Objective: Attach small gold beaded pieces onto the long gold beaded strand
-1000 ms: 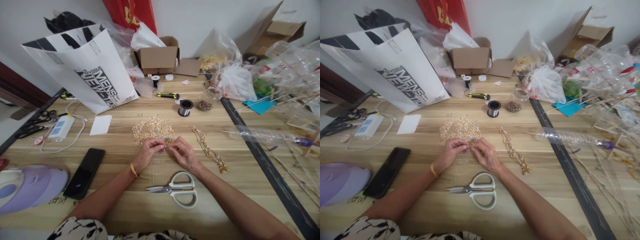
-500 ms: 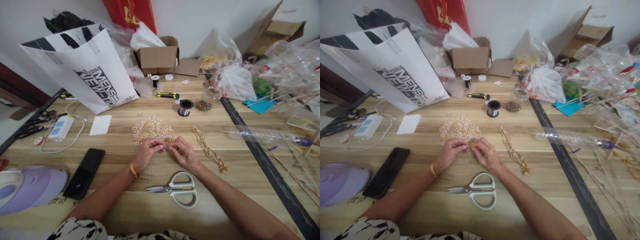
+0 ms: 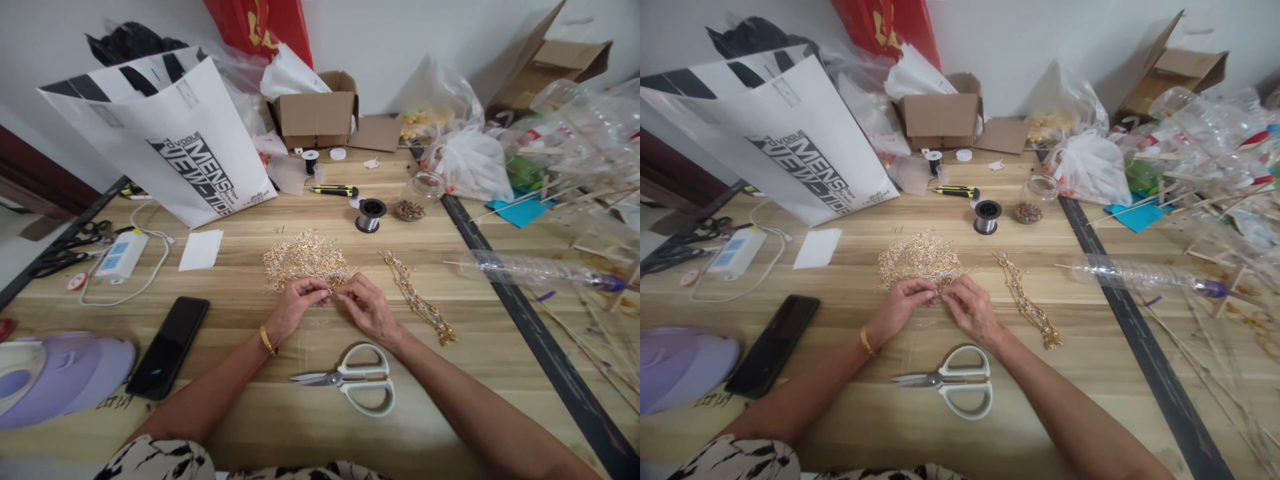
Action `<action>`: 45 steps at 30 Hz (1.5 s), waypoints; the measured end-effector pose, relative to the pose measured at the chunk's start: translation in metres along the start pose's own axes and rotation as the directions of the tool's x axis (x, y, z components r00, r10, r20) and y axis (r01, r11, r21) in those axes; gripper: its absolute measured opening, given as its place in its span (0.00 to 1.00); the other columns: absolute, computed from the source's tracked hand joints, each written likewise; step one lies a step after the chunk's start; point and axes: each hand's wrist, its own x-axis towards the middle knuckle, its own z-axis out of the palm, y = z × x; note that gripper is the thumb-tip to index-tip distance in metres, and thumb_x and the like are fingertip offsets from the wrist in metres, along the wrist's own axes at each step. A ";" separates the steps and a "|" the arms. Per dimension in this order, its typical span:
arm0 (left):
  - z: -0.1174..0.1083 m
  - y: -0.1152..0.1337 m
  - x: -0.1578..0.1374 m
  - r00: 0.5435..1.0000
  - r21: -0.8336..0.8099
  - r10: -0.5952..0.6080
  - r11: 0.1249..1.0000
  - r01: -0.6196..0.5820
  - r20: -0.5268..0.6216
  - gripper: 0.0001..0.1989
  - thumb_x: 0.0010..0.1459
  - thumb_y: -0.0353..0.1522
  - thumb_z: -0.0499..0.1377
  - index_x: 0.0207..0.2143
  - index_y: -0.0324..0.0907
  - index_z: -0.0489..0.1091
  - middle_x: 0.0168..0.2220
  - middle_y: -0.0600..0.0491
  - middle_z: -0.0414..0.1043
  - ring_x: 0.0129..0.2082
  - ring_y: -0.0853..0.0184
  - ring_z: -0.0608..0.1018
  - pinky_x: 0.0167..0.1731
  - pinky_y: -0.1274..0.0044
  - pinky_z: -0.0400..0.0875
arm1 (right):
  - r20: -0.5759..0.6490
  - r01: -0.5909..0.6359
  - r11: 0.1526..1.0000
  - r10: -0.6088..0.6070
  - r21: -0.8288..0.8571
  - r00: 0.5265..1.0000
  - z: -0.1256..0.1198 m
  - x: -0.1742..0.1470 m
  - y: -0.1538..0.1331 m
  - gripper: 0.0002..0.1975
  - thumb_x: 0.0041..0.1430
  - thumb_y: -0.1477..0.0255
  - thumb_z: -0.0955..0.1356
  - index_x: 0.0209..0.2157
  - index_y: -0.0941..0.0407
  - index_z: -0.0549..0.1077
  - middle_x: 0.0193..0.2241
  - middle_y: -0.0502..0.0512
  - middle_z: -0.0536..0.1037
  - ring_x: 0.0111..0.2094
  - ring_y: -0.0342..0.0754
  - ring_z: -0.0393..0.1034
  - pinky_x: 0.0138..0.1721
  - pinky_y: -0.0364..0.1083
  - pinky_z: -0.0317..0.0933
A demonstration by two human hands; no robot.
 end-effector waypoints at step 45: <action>0.001 0.004 0.000 1.000 0.009 -0.024 1.000 0.024 -0.007 0.07 0.45 0.30 0.65 0.28 0.36 0.74 0.22 0.54 0.74 0.24 0.71 0.75 0.30 0.79 0.70 | -0.018 0.013 1.000 -0.013 -0.002 1.000 0.000 0.000 -0.001 0.06 0.60 0.76 0.65 0.38 0.55 0.73 0.32 0.56 0.72 0.33 0.46 0.68 0.31 0.44 0.64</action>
